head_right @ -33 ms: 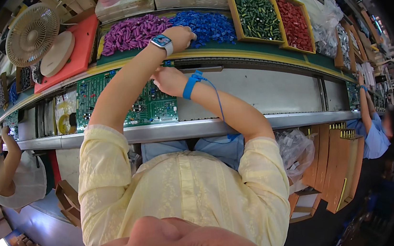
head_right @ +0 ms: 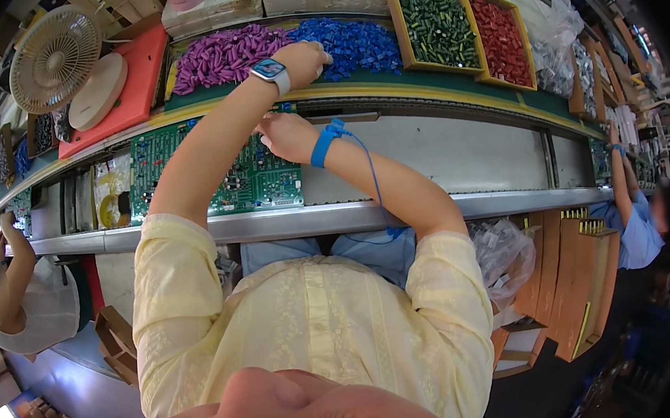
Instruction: The recorder is assembling electronic components onto printed circuit boards (PCBs) at a production floor workstation.
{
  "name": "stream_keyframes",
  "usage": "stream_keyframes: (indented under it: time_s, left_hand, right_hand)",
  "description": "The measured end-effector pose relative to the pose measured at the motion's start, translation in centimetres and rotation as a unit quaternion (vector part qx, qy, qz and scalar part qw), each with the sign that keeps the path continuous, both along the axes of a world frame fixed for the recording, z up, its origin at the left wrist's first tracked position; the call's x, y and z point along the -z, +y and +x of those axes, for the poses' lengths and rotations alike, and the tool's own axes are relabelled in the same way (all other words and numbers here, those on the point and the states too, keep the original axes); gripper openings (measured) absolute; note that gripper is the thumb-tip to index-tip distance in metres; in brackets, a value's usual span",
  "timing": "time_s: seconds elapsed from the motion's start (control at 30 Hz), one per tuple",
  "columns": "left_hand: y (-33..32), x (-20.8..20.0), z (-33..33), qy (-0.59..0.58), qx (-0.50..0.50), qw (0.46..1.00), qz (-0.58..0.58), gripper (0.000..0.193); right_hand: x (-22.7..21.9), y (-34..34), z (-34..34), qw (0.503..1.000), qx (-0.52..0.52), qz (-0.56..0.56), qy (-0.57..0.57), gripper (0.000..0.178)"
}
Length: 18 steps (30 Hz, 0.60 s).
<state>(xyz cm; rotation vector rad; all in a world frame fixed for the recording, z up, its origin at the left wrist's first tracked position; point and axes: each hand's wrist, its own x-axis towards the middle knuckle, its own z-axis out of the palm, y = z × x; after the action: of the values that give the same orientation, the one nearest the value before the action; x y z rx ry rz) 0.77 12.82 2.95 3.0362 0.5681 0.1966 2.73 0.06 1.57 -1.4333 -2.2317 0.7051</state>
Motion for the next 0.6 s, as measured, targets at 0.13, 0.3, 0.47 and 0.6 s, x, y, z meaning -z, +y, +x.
stream_keyframes:
  time_s: [0.13, 0.3, 0.47, 0.6]
  left_hand:
    - [-0.7, -1.0, -2.9, -0.167, -0.009, 0.985, -0.05, 0.023]
    - [-2.2, -2.1, -8.4, -0.263, -0.064, 0.948, -0.167, 0.02]
    - [-4.7, -2.2, -13.3, -0.259, -0.143, 0.918, -0.265, 0.018]
    - [-6.4, -1.4, -15.5, -0.233, -0.171, 0.909, -0.302, 0.017]
  right_hand:
    - [1.3, 0.6, 0.8, 0.999, -0.041, 0.012, -0.016, 0.015]
    - [1.5, 0.8, 0.8, 0.998, -0.05, 0.017, -0.029, 0.014]
    - [1.7, 0.8, 0.7, 0.998, -0.044, 0.024, -0.028, 0.015]
    - [1.6, 0.6, 0.6, 0.999, -0.035, 0.031, -0.013, 0.014]
